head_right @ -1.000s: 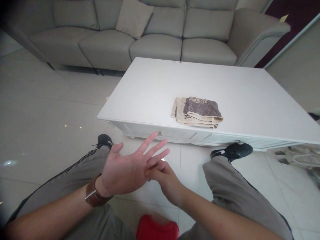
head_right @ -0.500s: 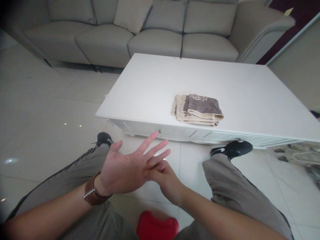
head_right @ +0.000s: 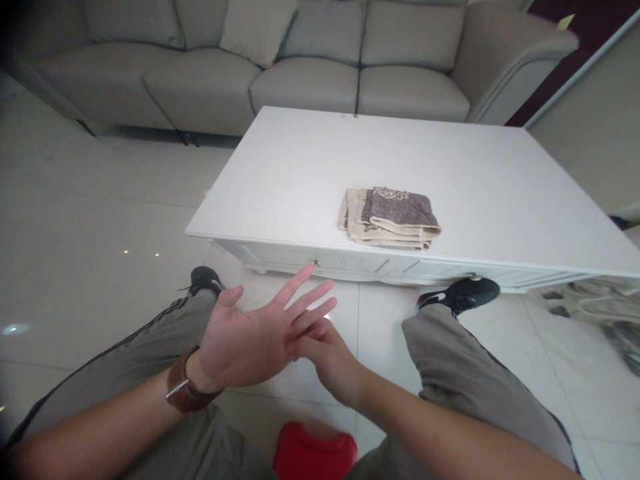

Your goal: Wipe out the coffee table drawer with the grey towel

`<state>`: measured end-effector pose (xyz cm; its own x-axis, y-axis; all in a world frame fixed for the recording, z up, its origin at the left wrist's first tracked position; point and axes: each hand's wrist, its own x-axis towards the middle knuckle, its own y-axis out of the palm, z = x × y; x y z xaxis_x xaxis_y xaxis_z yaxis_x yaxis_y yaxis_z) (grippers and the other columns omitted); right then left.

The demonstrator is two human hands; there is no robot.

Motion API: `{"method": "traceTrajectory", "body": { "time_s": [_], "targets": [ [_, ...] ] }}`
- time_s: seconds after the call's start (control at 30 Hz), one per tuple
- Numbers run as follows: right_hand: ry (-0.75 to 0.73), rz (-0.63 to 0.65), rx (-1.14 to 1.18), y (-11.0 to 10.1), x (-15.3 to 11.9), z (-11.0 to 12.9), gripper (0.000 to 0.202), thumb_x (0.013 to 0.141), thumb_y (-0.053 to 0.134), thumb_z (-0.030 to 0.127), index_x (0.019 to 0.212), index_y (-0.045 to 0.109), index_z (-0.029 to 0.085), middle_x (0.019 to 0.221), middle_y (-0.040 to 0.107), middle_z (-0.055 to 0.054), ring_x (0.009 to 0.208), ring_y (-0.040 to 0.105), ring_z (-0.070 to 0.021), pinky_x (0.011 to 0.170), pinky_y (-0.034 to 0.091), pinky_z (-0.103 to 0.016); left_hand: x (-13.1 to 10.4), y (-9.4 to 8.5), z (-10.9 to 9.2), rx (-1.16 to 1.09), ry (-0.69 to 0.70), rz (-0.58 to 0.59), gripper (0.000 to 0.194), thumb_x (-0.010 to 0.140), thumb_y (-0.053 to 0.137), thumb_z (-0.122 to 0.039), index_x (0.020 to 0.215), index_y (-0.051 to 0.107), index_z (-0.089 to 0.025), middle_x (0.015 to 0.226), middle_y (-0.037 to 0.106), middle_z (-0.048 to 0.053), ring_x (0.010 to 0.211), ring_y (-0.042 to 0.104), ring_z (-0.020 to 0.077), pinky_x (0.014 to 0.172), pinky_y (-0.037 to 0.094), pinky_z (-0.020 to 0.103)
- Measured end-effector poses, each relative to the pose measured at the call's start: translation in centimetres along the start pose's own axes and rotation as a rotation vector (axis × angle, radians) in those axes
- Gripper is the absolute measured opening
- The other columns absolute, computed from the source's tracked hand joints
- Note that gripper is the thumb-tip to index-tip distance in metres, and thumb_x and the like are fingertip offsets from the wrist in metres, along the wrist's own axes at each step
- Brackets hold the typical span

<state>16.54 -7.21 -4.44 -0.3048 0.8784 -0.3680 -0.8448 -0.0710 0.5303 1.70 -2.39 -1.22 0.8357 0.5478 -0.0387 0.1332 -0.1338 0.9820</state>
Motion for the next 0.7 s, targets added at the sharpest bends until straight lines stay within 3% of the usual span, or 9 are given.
{"method": "traceTrajectory", "body": {
  "time_s": [0.23, 0.47, 0.7],
  "targets": [
    [-0.001, -0.045, -0.057, 0.02, -0.43, -0.05, 0.002, 0.07, 0.069, 0.022, 0.068, 0.069, 0.021, 0.069, 0.062, 0.001, 0.072, 0.052, -0.0145, 0.072, 0.043, -0.03, 0.05, -0.06, -0.1, -0.012, -0.009, 0.01, 0.084, 0.084, 0.04, -0.06, 0.161, 0.028, -0.027, 0.167, 0.032, 0.007, 0.158, 0.014, 0.0284, 0.121, 0.011, 0.044],
    [-0.055, -0.042, -0.109, 0.34, -0.43, -0.05, 0.011, 0.076, 0.074, 0.031, 0.07, 0.068, 0.022, 0.07, 0.061, 0.001, 0.072, 0.051, -0.0148, 0.069, 0.042, -0.03, -0.02, -0.05, -0.24, 0.016, 0.008, -0.049, 0.09, 0.084, 0.041, -0.06, 0.164, 0.015, -0.029, 0.167, 0.031, 0.006, 0.158, 0.013, 0.0279, 0.12, 0.013, 0.044],
    [-0.074, -0.007, -0.135, 0.89, -0.39, -0.26, 0.021, 0.08, 0.076, 0.043, 0.078, 0.071, 0.022, 0.078, 0.065, 0.0, 0.078, 0.057, -0.0166, 0.077, 0.047, -0.033, -0.54, -0.21, -0.45, -0.003, 0.028, -0.026, 0.086, 0.085, 0.038, -0.057, 0.164, 0.018, -0.029, 0.166, 0.034, 0.006, 0.156, 0.022, 0.0275, 0.122, 0.01, 0.044]
  ]
}}
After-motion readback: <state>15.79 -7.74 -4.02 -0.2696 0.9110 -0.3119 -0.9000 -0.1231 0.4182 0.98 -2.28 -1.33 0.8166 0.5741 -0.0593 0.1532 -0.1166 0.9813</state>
